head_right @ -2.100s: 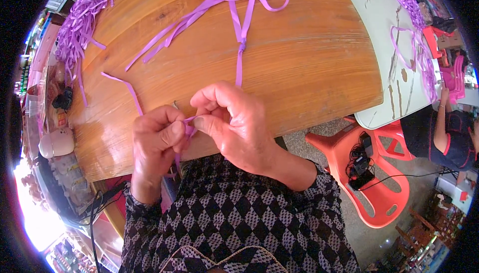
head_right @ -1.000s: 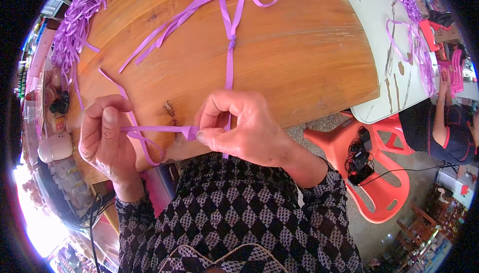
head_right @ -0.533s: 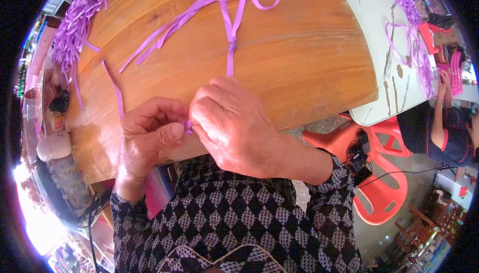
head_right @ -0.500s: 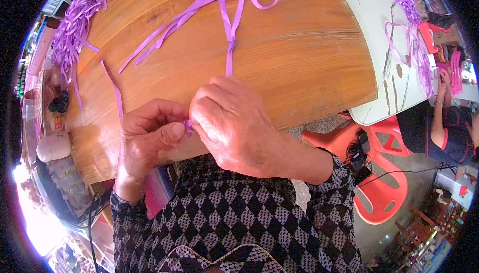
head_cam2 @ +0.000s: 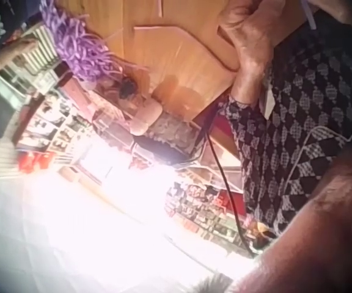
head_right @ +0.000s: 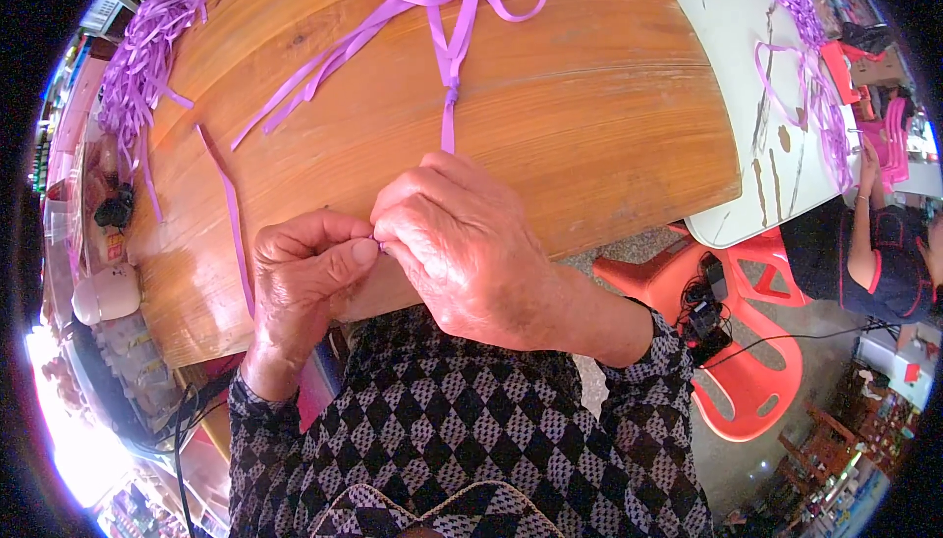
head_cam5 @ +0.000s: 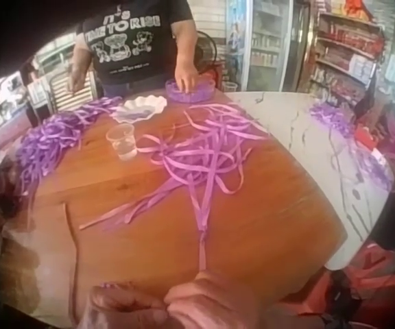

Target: The person ties knots in a purple ribbon by hand, pulling the ribbon through loops to create a series of knots along its length. After completing several knots, the person sets the ribbon aside on the wooden table and picks up another ribbon to repeat the process.

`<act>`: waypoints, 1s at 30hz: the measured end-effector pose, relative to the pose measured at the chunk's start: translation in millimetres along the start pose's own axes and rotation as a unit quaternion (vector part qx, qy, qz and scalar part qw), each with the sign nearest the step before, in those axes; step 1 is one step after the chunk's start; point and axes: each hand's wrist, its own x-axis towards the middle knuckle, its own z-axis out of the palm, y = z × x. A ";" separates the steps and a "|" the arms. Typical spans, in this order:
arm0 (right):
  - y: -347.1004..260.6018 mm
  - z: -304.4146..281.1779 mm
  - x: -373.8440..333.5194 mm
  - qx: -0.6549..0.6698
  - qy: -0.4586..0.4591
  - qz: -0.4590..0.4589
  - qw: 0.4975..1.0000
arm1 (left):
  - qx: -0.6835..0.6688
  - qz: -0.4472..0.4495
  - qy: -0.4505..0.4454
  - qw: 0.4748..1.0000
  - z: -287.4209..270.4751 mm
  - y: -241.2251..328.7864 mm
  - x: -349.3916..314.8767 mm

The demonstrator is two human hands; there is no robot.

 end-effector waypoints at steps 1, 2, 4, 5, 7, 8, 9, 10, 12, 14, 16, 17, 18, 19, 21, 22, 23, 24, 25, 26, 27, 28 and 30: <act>-0.6 -0.8 0.5 0.012 0.002 0.010 1.000 | 0.000 0.001 -0.001 1.000 1.2 0.0 0.7; -0.7 -1.2 1.0 0.025 0.004 0.019 1.000 | -0.028 -0.005 0.002 1.000 2.1 -0.4 1.8; -3.6 -4.5 1.5 0.043 0.011 0.040 0.998 | -0.057 -0.009 0.006 0.998 3.1 -1.5 3.4; -4.4 -5.9 1.9 0.060 0.018 0.062 0.996 | -0.063 -0.020 0.023 0.998 3.7 -1.7 4.3; -1.6 -4.9 0.4 0.056 0.024 0.044 0.997 | -0.069 -0.030 0.040 0.996 3.6 -2.6 6.1; -0.7 -4.5 -1.1 0.052 0.030 0.028 0.998 | -0.088 -0.035 0.031 0.995 3.4 -3.3 6.5; -1.2 -3.2 -1.7 0.051 0.031 0.027 0.998 | -0.108 -0.039 0.021 0.993 3.5 -3.4 6.8; -2.4 -0.8 -1.9 0.045 0.036 0.031 0.998 | -0.108 -0.039 0.020 0.993 4.9 -1.8 6.4; -1.3 1.8 -2.4 0.038 0.041 0.034 0.998 | -0.125 -0.062 0.015 0.990 8.1 1.7 5.2; 1.2 2.9 -2.7 0.048 0.064 0.029 0.996 | -0.130 -0.059 0.003 0.990 5.2 -1.5 5.3; 0.6 2.7 -3.0 0.045 0.065 0.031 0.996 | -0.135 -0.057 -0.007 0.989 5.1 -2.5 5.1; -0.4 2.5 -3.5 0.041 0.066 0.035 0.996 | -0.121 -0.048 -0.002 0.992 7.2 -2.4 4.0; 0.0 2.6 -4.2 0.041 0.066 0.035 0.996 | -0.107 -0.039 0.003 0.994 8.5 -2.1 3.3; 1.1 3.1 -5.2 0.049 0.069 0.029 0.996 | -0.107 -0.040 0.003 0.993 8.3 -1.7 3.1; 1.6 3.3 -6.0 0.057 0.072 0.023 0.996 | -0.120 -0.053 -0.019 0.991 7.6 -1.6 4.3; 0.3 3.3 -6.0 0.046 0.073 0.029 0.996 | -0.121 -0.053 -0.018 0.991 7.7 -2.0 4.2; 0.0 3.3 -5.8 0.036 0.075 0.034 0.996 | -0.128 -0.067 -0.021 0.989 7.6 -2.1 4.8; 0.8 3.2 -6.5 0.035 0.074 0.034 0.996 | -0.136 -0.081 -0.024 0.987 7.5 -2.1 5.4; 2.0 2.9 -7.9 0.031 0.077 0.021 0.996 | -0.136 -0.081 -0.024 0.987 8.3 -1.6 5.5; 2.7 2.5 -9.0 0.027 0.080 0.007 0.996 | -0.130 -0.082 -0.014 0.988 10.1 -0.7 4.8; 3.2 2.0 -9.4 0.027 0.079 0.007 0.996 | -0.125 -0.082 -0.003 0.989 11.8 0.3 3.9; 3.8 1.4 -9.7 0.040 0.082 0.022 0.996 | -0.125 -0.082 -0.003 0.989 13.2 1.5 2.6; 4.8 -0.5 -10.3 0.052 0.085 0.039 0.994 | -0.114 -0.028 0.001 0.993 16.5 4.0 1.1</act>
